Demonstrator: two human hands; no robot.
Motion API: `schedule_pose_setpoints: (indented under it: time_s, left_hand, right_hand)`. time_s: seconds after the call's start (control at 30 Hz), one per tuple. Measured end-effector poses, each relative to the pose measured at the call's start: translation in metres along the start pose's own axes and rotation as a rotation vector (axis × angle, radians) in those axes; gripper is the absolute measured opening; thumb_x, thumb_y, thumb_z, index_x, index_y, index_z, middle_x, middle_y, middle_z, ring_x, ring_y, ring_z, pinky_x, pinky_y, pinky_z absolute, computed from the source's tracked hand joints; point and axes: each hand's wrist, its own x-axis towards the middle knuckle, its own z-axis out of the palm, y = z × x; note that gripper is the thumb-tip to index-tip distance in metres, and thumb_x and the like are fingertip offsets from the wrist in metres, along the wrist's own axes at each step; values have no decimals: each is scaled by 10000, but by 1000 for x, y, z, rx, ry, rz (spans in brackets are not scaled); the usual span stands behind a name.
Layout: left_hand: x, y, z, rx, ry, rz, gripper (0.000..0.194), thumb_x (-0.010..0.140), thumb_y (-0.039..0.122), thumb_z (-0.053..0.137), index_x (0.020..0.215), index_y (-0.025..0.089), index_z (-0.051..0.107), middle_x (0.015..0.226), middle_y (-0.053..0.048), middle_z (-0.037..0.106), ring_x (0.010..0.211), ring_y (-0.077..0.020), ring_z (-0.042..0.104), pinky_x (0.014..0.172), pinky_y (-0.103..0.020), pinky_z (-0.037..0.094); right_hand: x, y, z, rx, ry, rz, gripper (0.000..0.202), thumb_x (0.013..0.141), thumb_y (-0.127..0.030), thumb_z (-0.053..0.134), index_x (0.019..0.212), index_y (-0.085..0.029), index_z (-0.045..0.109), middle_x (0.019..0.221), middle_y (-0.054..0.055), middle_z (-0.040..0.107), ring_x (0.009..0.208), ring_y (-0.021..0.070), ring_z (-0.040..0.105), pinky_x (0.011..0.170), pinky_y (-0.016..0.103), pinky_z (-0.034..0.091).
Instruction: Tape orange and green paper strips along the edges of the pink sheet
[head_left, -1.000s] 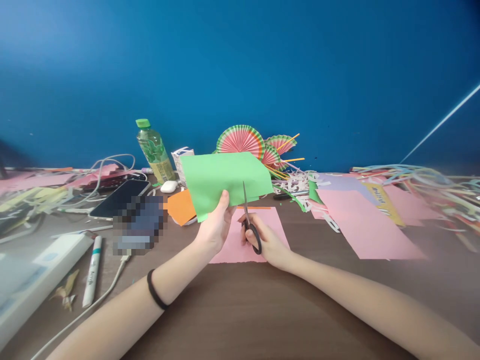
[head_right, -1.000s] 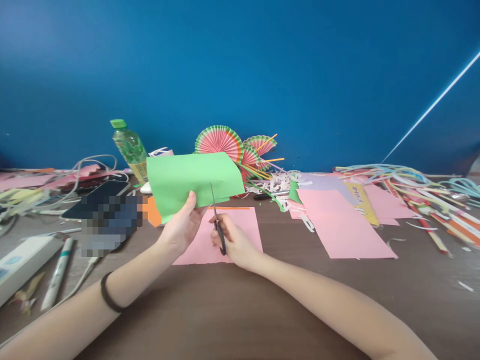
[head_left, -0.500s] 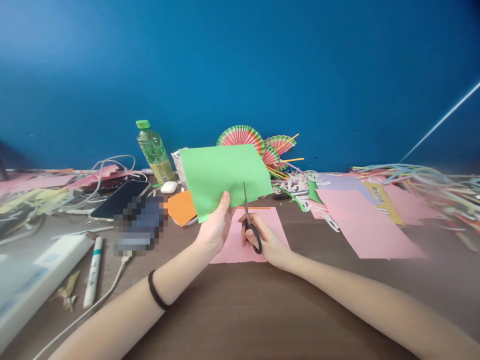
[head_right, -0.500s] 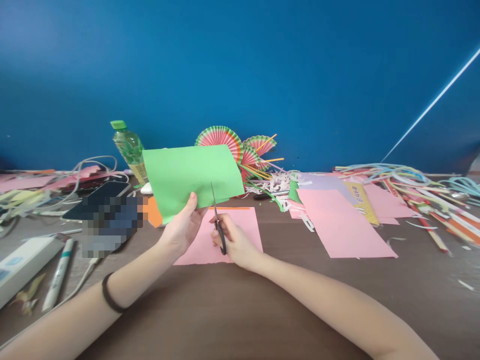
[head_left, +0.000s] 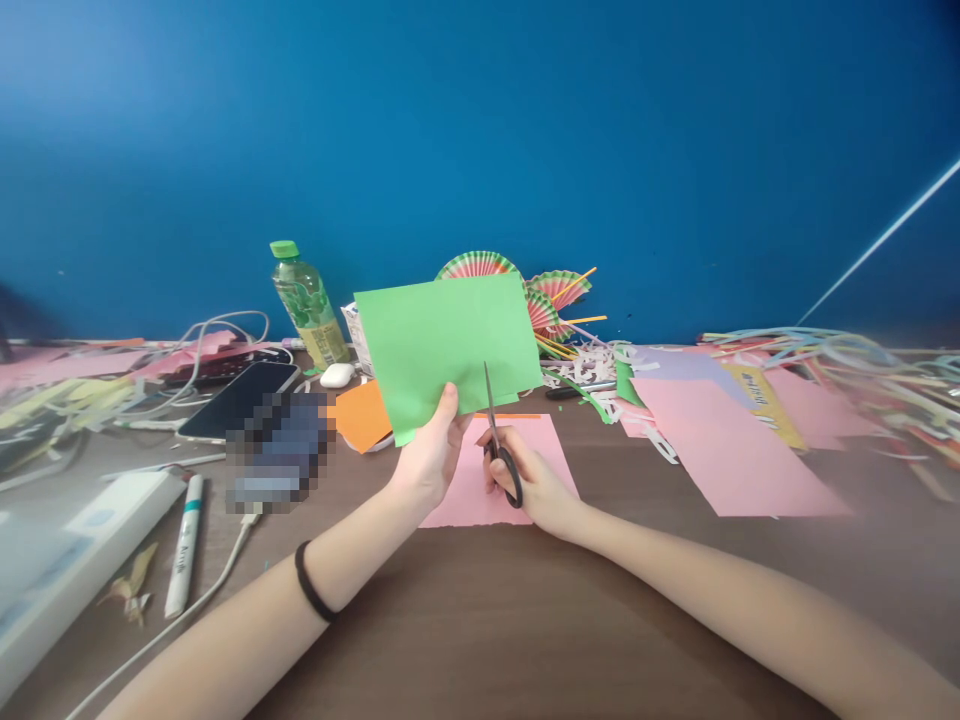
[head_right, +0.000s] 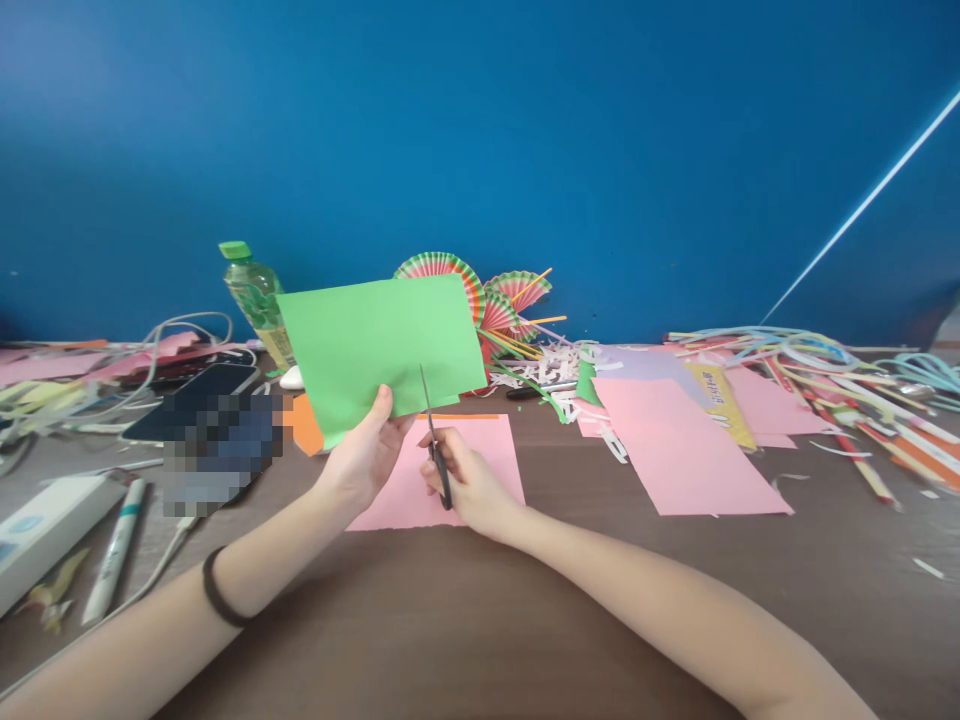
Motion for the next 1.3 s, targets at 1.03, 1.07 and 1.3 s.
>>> schedule_pose_setpoints:
  time_s: [1.03, 1.07, 1.3]
  left_hand:
    - [0, 0, 3, -19, 40, 12, 387, 806, 231, 548, 1190, 239, 497, 1266, -18, 509, 1175, -179, 449, 1028, -343, 347]
    - [0, 0, 3, -21, 39, 15, 384, 805, 231, 549, 1185, 238, 501, 1260, -18, 515, 1172, -178, 453, 1030, -343, 345]
    - [1, -1, 1, -18, 43, 19, 347, 808, 230, 545, 1154, 240, 523, 1250, -9, 525, 1165, -170, 460, 1017, -331, 363]
  right_hand:
    - [1, 1, 2, 18, 42, 41, 156, 827, -268, 427, 956, -194, 378, 663, -46, 428, 563, 90, 459, 588, 267, 406]
    - [1, 1, 2, 18, 40, 41, 155, 828, -268, 426, 957, -195, 379, 665, -46, 429, 565, 90, 459, 590, 268, 408]
    - [1, 2, 1, 13, 38, 42, 183, 827, -304, 446, 963, -198, 384, 669, -44, 432, 567, 90, 457, 586, 266, 410]
